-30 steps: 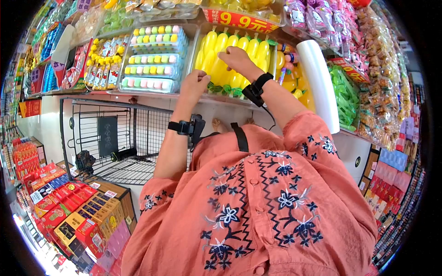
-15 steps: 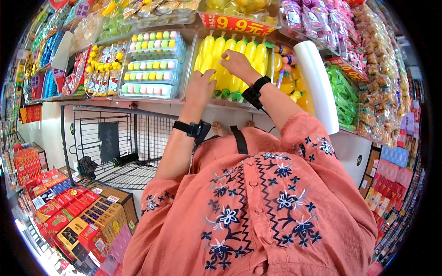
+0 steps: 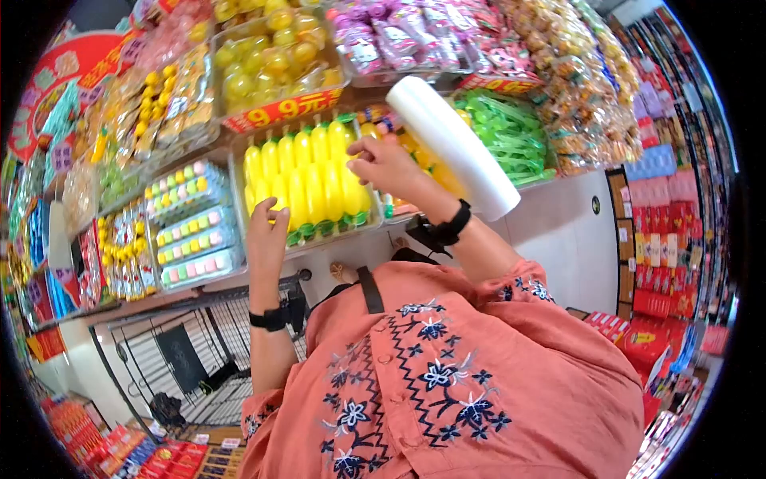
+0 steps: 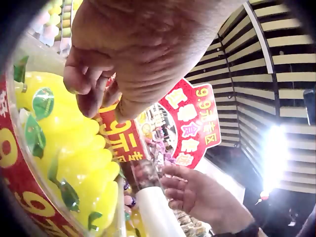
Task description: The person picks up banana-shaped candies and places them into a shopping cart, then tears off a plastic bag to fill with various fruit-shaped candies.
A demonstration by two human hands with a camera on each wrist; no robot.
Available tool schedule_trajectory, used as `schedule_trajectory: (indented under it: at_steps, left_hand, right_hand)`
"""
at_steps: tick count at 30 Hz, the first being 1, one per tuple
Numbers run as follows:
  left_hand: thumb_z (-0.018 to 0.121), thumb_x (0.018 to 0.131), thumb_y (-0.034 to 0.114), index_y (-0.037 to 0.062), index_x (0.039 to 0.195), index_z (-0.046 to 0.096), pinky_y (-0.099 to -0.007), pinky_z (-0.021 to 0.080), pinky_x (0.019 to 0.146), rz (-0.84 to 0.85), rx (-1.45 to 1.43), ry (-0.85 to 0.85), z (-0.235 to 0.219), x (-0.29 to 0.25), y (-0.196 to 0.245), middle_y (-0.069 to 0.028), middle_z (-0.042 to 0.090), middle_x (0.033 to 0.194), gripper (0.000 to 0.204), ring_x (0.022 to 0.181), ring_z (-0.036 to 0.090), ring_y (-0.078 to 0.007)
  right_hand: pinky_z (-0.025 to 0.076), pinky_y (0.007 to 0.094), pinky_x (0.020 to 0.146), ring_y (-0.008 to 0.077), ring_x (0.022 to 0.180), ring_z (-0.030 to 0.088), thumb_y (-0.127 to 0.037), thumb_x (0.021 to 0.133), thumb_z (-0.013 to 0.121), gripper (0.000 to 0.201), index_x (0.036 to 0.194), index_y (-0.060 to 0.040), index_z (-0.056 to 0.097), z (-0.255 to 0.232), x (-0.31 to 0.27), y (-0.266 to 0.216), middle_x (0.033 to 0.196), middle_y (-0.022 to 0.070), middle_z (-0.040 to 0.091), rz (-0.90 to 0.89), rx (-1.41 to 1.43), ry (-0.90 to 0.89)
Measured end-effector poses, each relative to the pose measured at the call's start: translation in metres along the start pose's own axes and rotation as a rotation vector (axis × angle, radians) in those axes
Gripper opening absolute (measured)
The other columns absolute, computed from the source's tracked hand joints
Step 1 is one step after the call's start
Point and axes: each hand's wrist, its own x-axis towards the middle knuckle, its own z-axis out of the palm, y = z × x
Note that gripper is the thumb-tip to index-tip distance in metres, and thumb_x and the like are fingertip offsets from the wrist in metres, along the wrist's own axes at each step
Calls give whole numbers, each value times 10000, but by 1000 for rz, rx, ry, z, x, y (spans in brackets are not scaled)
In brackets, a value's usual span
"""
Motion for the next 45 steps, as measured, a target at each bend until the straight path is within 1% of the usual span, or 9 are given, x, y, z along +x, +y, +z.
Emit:
schedule_trajectory:
  at_steps: [4,7,12,16,19,27,31,40,45]
  left_hand:
    - [581,978,277,-24,1287,532,-244,502,636,-164,-186,-147,7,-4,61,-111,640,1030,434,824,645,-138]
    - [574,979,281,-35,1293,518,-264,527,668,-168,-349,-211,37,3,84,-123,640,1056,449,851,653,-162]
    - [562,999,353,-46,1346,452,-331,577,786,-209,-590,-449,109,14,139,-185,603,1189,540,1019,658,-252]
    - [584,979,417,-39,1328,462,-354,578,824,-272,-593,-541,184,22,173,-216,559,1253,588,1087,632,-282]
    - [591,966,452,-38,1322,457,-376,582,823,-348,-569,-584,229,26,187,-223,534,1270,620,1093,622,-294]
    - [569,942,576,15,1299,509,-338,601,683,-434,-458,-533,282,22,212,-147,628,1082,667,903,668,-257]
    - [619,921,558,-14,1343,446,-393,599,710,-471,-548,-498,295,21,215,-157,590,1149,731,988,654,-304]
    - [646,926,484,-4,1365,450,-347,556,795,-454,-737,-298,312,0,218,-139,599,1187,685,1026,642,-236]
    - [649,927,465,-24,1373,444,-358,556,836,-434,-809,-317,321,0,213,-148,605,1214,693,1051,641,-241]
  right_hand:
    - [508,237,621,88,751,630,-218,943,615,314,1169,0,608,-78,-45,25,903,31,647,-1,173,186]
    - [517,260,672,101,802,631,-214,944,622,302,1157,0,614,-131,-76,54,972,42,661,20,161,343]
    - [520,354,715,241,794,640,-284,889,688,383,1102,30,635,-193,-117,137,915,147,680,-40,-141,635]
    - [512,393,751,297,861,640,-482,840,704,590,1137,22,630,-208,-148,173,968,198,666,121,-123,451]
    - [526,372,793,256,894,656,-396,870,710,560,1226,18,585,-216,-158,177,1016,175,677,197,-47,298]
    - [476,354,935,321,1067,607,-574,748,751,892,1306,76,504,-220,-143,209,1169,254,609,89,72,-41]
    - [471,363,950,330,1094,603,-496,695,793,915,1317,94,473,-220,-134,216,1188,264,600,-37,227,-128]
    - [494,439,880,429,1034,595,-511,662,786,878,1241,74,481,-216,-138,207,1118,317,581,23,-35,-116]
    - [506,432,866,431,1000,607,-526,639,791,958,1278,97,442,-216,-139,210,1094,322,585,11,-65,-90]
